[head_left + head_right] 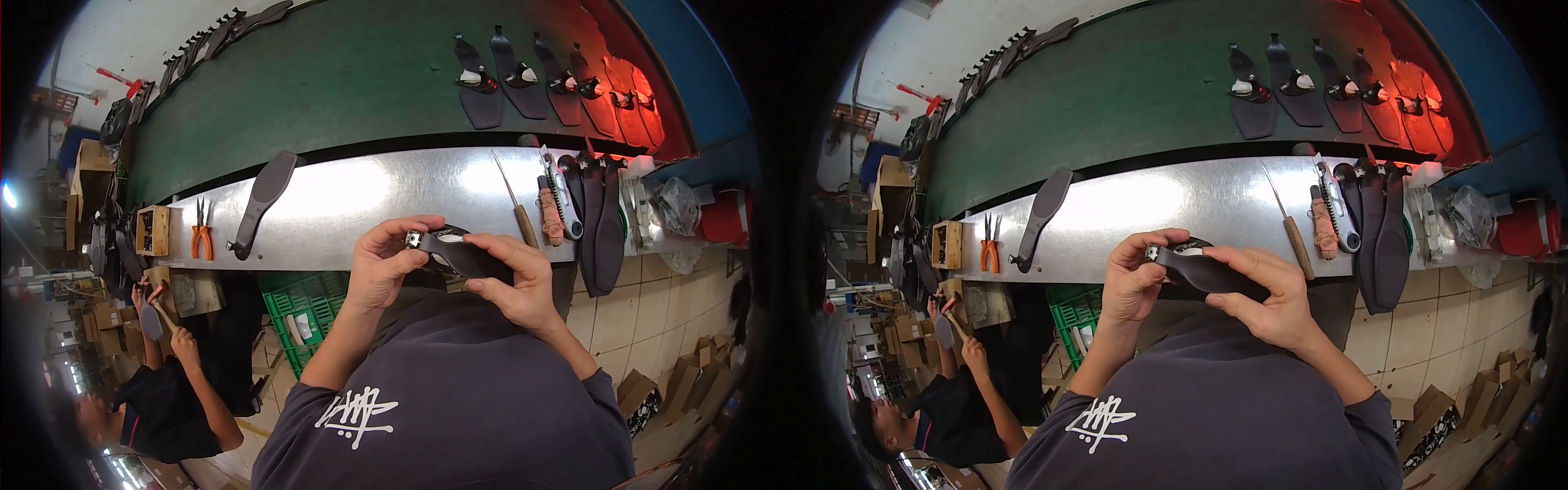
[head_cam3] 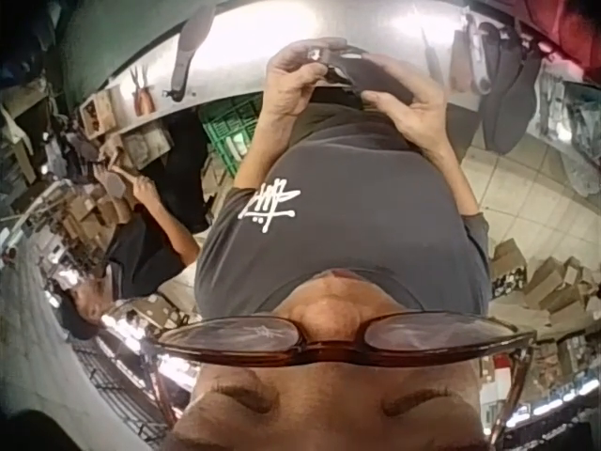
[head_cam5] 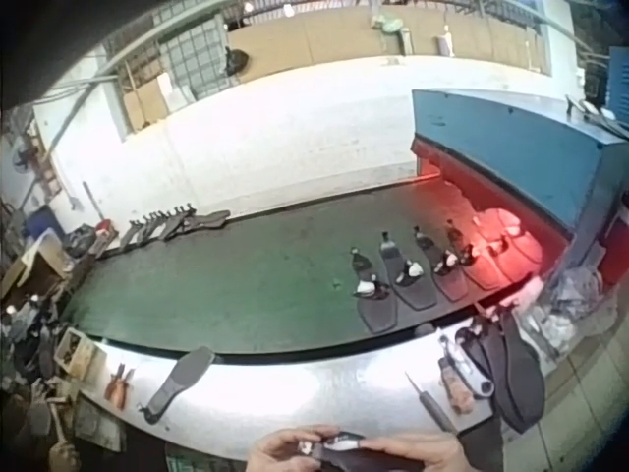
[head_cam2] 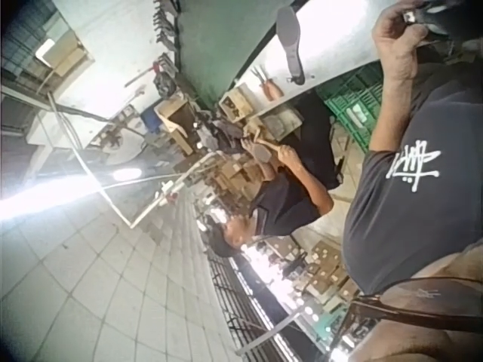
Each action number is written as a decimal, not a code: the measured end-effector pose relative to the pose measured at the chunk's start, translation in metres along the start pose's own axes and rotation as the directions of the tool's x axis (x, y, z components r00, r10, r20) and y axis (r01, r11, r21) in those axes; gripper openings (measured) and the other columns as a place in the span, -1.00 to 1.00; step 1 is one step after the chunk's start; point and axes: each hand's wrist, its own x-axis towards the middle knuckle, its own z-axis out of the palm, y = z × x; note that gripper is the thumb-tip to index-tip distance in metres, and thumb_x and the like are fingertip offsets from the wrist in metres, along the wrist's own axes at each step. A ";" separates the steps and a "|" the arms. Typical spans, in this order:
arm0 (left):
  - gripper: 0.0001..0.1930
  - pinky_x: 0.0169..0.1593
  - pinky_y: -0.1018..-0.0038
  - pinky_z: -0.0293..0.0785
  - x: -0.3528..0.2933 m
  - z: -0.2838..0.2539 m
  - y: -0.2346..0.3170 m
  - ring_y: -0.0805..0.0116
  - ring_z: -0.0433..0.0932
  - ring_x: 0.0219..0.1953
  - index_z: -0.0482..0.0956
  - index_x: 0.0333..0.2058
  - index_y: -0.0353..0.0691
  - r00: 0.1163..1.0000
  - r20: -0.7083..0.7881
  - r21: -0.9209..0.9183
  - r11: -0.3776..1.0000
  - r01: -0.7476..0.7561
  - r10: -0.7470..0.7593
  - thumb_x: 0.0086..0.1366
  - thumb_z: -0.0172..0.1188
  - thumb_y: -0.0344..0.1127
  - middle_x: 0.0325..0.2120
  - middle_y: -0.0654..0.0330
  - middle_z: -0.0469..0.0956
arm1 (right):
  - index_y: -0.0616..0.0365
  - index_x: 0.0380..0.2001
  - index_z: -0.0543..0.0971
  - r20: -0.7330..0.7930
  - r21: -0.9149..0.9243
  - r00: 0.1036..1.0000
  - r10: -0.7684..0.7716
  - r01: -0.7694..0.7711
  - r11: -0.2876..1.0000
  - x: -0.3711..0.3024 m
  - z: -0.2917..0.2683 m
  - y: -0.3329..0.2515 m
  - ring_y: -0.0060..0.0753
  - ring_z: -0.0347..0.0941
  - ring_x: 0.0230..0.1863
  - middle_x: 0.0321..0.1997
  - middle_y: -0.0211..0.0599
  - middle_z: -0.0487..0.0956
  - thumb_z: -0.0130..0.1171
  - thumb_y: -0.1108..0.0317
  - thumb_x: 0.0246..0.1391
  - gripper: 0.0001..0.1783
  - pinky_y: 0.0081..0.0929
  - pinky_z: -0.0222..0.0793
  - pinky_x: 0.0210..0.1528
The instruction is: Manually assemble and inspect shoe sole components in a factory setting.
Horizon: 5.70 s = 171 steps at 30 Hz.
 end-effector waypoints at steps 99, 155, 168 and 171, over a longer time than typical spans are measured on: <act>-0.58 -0.17 0.53 0.64 -0.002 0.002 -0.006 0.28 0.51 0.03 0.47 0.09 -0.29 0.997 -0.054 0.379 0.923 0.071 -0.054 0.27 -0.10 -0.63 0.15 -0.03 0.39 | 0.13 -0.34 0.63 -0.026 -0.361 0.998 -0.061 0.048 0.931 0.008 0.009 0.012 -0.23 0.49 -0.42 -0.44 -0.29 0.51 0.23 0.47 -0.05 -0.85 -0.35 0.38 -0.41; -0.68 -0.32 0.60 0.54 0.006 0.005 0.008 0.53 0.55 -0.27 0.48 0.00 -0.29 0.904 -0.182 0.332 0.841 0.427 -0.387 0.36 -0.12 -0.37 -0.17 0.18 0.55 | 0.10 -0.46 0.47 -0.046 -0.474 0.982 -0.183 0.140 0.869 0.000 0.013 0.030 -0.16 0.44 -0.57 -0.61 -0.28 0.48 0.33 0.38 -0.07 -0.81 -0.30 0.29 -0.49; -0.81 -0.38 0.63 0.55 -0.001 0.001 -0.004 0.61 0.52 -0.43 0.58 -0.22 -0.36 0.897 -0.216 0.406 0.801 0.441 -0.385 0.30 0.19 -0.35 -0.42 0.27 0.59 | 0.22 -0.36 0.53 -0.061 -0.349 0.998 -0.031 0.008 0.937 -0.005 0.015 0.029 -0.20 0.56 -0.46 -0.48 -0.19 0.59 0.33 0.49 -0.07 -0.81 -0.44 0.41 -0.44; -0.83 -0.45 0.66 0.52 0.000 0.001 -0.006 0.62 0.50 -0.49 0.60 -0.27 -0.34 0.890 -0.269 0.392 0.802 0.451 -0.369 0.26 0.24 -0.35 -0.48 0.29 0.57 | 0.23 -0.32 0.56 -0.010 -0.404 0.997 -0.072 0.062 0.913 -0.005 0.014 0.032 -0.21 0.59 -0.43 -0.45 -0.18 0.61 0.31 0.49 -0.05 -0.81 -0.44 0.44 -0.41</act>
